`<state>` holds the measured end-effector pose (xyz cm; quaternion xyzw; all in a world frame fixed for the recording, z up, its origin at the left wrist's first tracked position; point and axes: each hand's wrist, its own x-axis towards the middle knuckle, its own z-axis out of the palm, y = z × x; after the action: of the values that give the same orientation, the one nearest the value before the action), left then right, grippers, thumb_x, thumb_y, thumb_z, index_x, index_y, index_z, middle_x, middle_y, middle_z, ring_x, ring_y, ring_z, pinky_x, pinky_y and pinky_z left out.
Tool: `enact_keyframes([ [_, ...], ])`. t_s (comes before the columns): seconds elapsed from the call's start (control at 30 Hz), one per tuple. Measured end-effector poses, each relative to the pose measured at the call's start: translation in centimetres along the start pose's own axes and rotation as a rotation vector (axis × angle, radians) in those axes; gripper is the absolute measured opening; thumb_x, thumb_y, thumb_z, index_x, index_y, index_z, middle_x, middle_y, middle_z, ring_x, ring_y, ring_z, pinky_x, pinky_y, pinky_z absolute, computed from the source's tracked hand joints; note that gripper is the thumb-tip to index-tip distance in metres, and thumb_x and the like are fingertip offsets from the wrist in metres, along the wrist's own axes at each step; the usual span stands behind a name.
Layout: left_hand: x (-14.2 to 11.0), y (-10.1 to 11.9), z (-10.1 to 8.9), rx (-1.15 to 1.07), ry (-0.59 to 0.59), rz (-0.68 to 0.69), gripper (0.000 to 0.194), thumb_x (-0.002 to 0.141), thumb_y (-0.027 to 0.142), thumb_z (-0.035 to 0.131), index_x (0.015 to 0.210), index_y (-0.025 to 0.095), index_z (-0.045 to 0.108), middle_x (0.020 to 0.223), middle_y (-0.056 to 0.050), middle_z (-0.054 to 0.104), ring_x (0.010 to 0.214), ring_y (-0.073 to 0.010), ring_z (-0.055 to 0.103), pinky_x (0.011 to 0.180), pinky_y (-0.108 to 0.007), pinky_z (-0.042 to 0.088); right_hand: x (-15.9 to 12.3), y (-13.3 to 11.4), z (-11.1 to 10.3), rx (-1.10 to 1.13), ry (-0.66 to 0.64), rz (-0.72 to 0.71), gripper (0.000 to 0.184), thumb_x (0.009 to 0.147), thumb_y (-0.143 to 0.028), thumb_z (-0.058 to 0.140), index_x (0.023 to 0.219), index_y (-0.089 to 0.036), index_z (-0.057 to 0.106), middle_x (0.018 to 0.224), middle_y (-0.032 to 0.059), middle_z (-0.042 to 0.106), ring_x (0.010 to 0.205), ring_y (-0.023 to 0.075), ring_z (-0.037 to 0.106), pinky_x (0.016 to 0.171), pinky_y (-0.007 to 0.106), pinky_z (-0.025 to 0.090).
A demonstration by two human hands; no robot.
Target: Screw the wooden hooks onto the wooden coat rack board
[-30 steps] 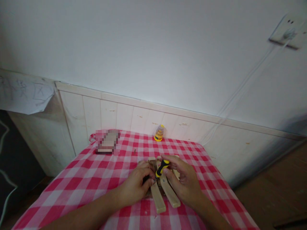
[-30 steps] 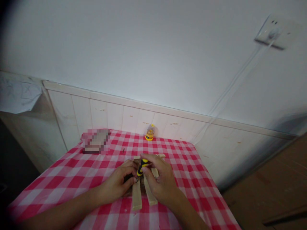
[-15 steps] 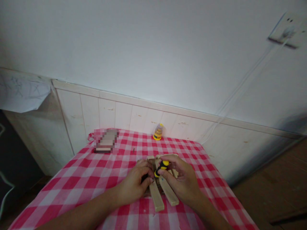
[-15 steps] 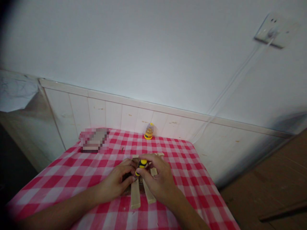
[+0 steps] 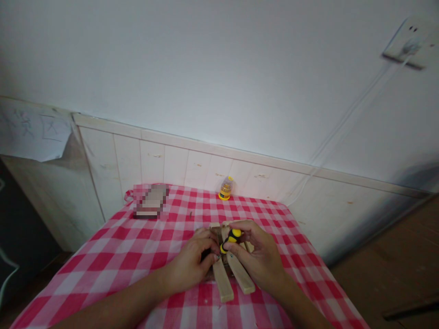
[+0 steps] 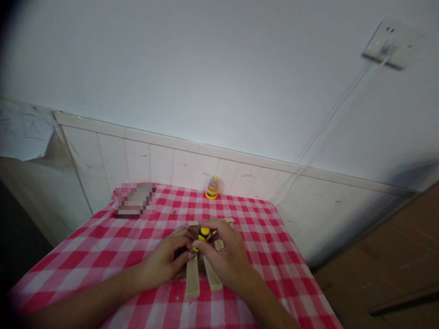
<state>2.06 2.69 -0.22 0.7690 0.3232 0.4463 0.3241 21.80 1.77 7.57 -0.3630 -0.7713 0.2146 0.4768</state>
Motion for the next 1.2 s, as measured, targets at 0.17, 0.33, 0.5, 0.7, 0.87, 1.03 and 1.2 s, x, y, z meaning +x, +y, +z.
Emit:
enact_keyframes([
  [0.17, -0.1, -0.2, 0.1, -0.008, 0.008, -0.001, 0.013, 0.087, 0.009, 0.059, 0.082, 0.02, 0.064, 0.101, -0.008, 0.07, 0.102, -0.0253, 0.061, 0.09, -0.041, 0.049, 0.1, -0.1, 0.0, 0.002, 0.001, 0.011, 0.023, 0.084, -0.025, 0.082, 0.105, -0.027, 0.073, 0.093, 0.0025, 0.079, 0.082, 0.0195, 0.076, 0.073, 0.03, 0.061],
  [0.33, -0.1, -0.3, 0.1, 0.001, 0.013, 0.009, 0.015, 0.086, 0.007, 0.059, 0.08, 0.02, 0.064, 0.101, -0.008, 0.071, 0.103, -0.0251, 0.061, 0.09, -0.041, 0.049, 0.2, -0.2, 0.0, -0.007, 0.015, 0.006, 0.021, 0.084, -0.031, 0.082, 0.102, -0.026, 0.074, 0.092, 0.003, 0.079, 0.08, 0.0192, 0.075, 0.072, 0.03, 0.061],
  [0.5, -0.1, -0.4, 0.0, 0.001, 0.007, -0.008, 0.015, 0.083, 0.006, 0.061, 0.081, 0.021, 0.064, 0.101, -0.007, 0.071, 0.103, -0.0252, 0.062, 0.09, -0.04, 0.05, 0.2, 0.0, 0.1, -0.026, 0.024, 0.01, 0.021, 0.085, -0.036, 0.081, 0.101, -0.026, 0.073, 0.089, 0.003, 0.078, 0.077, 0.0193, 0.075, 0.069, 0.03, 0.061],
  [0.7, -0.1, -0.2, -0.1, 0.01, 0.006, 0.0, 0.015, 0.082, 0.006, 0.062, 0.082, 0.021, 0.065, 0.1, -0.007, 0.071, 0.103, -0.0252, 0.062, 0.09, -0.04, 0.049, 0.3, -0.2, 0.0, -0.039, 0.018, -0.045, 0.021, 0.086, -0.028, 0.08, 0.105, -0.027, 0.072, 0.093, 0.003, 0.08, 0.08, 0.0193, 0.076, 0.071, 0.03, 0.062],
  [0.87, 0.0, -0.1, -0.1, 0.007, 0.006, -0.004, 0.016, 0.081, 0.005, 0.062, 0.081, 0.021, 0.065, 0.099, -0.007, 0.072, 0.101, -0.0248, 0.062, 0.089, -0.039, 0.049, 0.2, -1.0, -0.4, -0.061, -0.022, -0.116, 0.025, 0.088, -0.017, 0.068, 0.112, -0.026, 0.071, 0.101, 0.006, 0.079, 0.089, 0.0201, 0.077, 0.076, 0.03, 0.064],
  [1.03, 0.0, 0.1, -0.1, 0.008, 0.014, -0.011, 0.016, 0.08, 0.004, 0.061, 0.081, 0.02, 0.064, 0.098, -0.006, 0.071, 0.1, -0.0245, 0.063, 0.089, -0.04, 0.049, 0.1, -0.7, -0.4, -0.084, -0.019, -0.084, 0.035, 0.087, -0.013, 0.068, 0.12, -0.026, 0.07, 0.105, 0.0057, 0.08, 0.087, 0.0199, 0.078, 0.077, 0.031, 0.065],
  [1.2, 0.0, 0.0, -0.1, 0.014, 0.013, 0.004, 0.017, 0.081, 0.005, 0.061, 0.082, 0.021, 0.065, 0.101, -0.007, 0.071, 0.102, -0.0246, 0.062, 0.089, -0.04, 0.05, 0.3, -0.4, -0.2, -0.091, -0.005, -0.064, 0.029, 0.087, -0.019, 0.073, 0.115, -0.027, 0.073, 0.099, 0.004, 0.082, 0.08, 0.019, 0.078, 0.073, 0.03, 0.064],
])
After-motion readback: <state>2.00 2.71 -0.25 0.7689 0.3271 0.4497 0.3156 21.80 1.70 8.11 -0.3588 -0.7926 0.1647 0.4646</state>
